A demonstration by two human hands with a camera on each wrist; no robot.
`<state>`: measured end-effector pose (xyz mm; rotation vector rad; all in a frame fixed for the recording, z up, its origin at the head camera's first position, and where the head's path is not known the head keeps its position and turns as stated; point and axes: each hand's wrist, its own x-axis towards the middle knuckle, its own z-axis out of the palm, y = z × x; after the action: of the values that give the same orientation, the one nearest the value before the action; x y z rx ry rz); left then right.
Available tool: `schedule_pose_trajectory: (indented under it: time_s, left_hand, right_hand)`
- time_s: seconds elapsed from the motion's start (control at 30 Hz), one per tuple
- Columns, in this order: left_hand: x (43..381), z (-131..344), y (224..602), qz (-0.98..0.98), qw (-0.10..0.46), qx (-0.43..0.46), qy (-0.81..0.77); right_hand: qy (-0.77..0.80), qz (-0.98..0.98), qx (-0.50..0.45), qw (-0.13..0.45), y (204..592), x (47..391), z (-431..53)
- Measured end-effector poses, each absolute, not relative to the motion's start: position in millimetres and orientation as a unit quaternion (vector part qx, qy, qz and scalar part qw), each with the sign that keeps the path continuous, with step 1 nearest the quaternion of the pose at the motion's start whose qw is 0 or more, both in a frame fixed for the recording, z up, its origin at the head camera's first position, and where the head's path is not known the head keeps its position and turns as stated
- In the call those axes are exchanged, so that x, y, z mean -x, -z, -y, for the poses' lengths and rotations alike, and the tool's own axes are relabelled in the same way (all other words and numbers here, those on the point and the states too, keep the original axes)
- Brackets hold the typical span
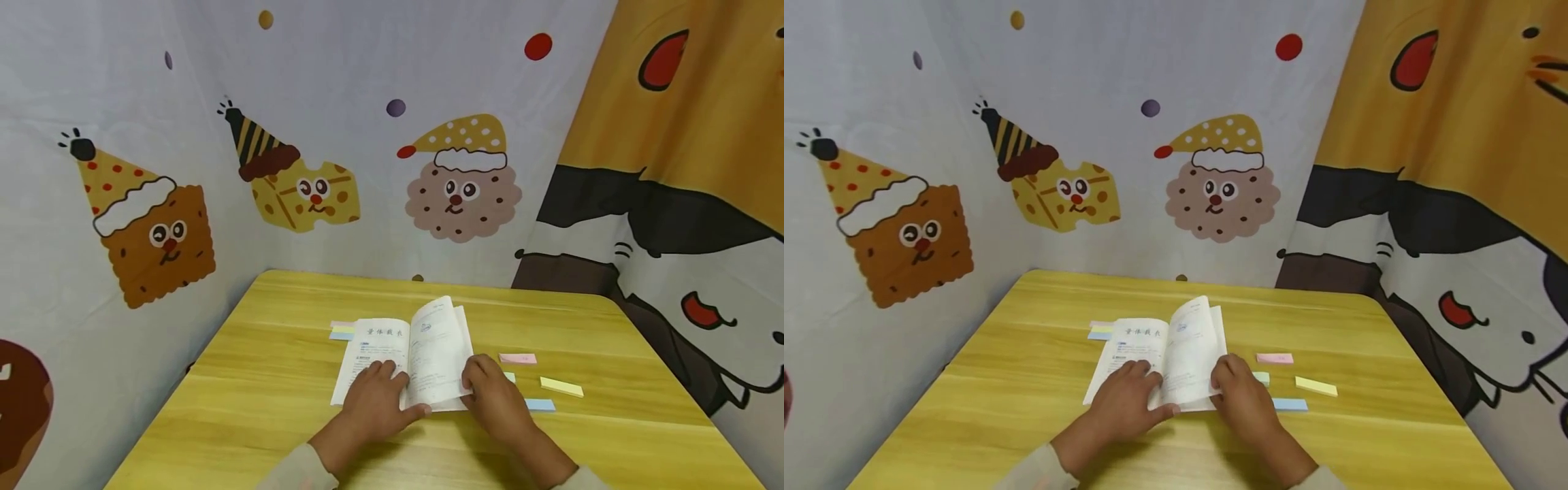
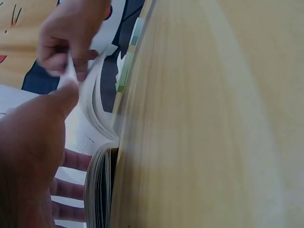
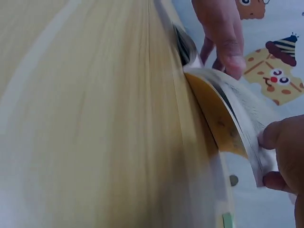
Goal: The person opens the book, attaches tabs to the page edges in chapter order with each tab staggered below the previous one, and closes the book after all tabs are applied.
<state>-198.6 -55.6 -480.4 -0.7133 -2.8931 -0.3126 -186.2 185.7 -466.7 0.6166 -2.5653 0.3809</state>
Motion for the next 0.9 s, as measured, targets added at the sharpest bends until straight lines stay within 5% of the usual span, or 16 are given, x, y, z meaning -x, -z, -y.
schedule_pose_trajectory:
  time_s: [0.13, 0.3, 0.57, 0.7, 0.9]
  left_hand:
    - [197.8, 53.0, 479.7, 0.963, 0.075, 0.234, 0.106]
    - [197.4, 51.4, 477.7, 0.963, 0.083, 0.210, 0.146]
    - [204.9, 56.0, 479.4, 0.958, 0.209, 0.099, 0.170]
    - [206.2, 57.5, 478.7, 0.957, 0.211, 0.182, 0.078]
    - [200.5, 55.0, 479.2, 0.930, 0.132, 0.337, 0.065]
  right_hand:
    - [-0.176, 0.938, -0.189, 0.230, 469.0, 185.0, -179.9]
    - [-0.159, 0.962, -0.180, 0.134, 477.5, 183.1, -182.4]
    - [-0.127, 0.962, -0.230, 0.072, 475.0, 182.5, -199.4]
    - [-0.132, 0.957, -0.250, 0.071, 472.4, 184.5, -203.5]
    - [-0.103, 0.945, -0.296, 0.089, 468.8, 188.4, -204.7]
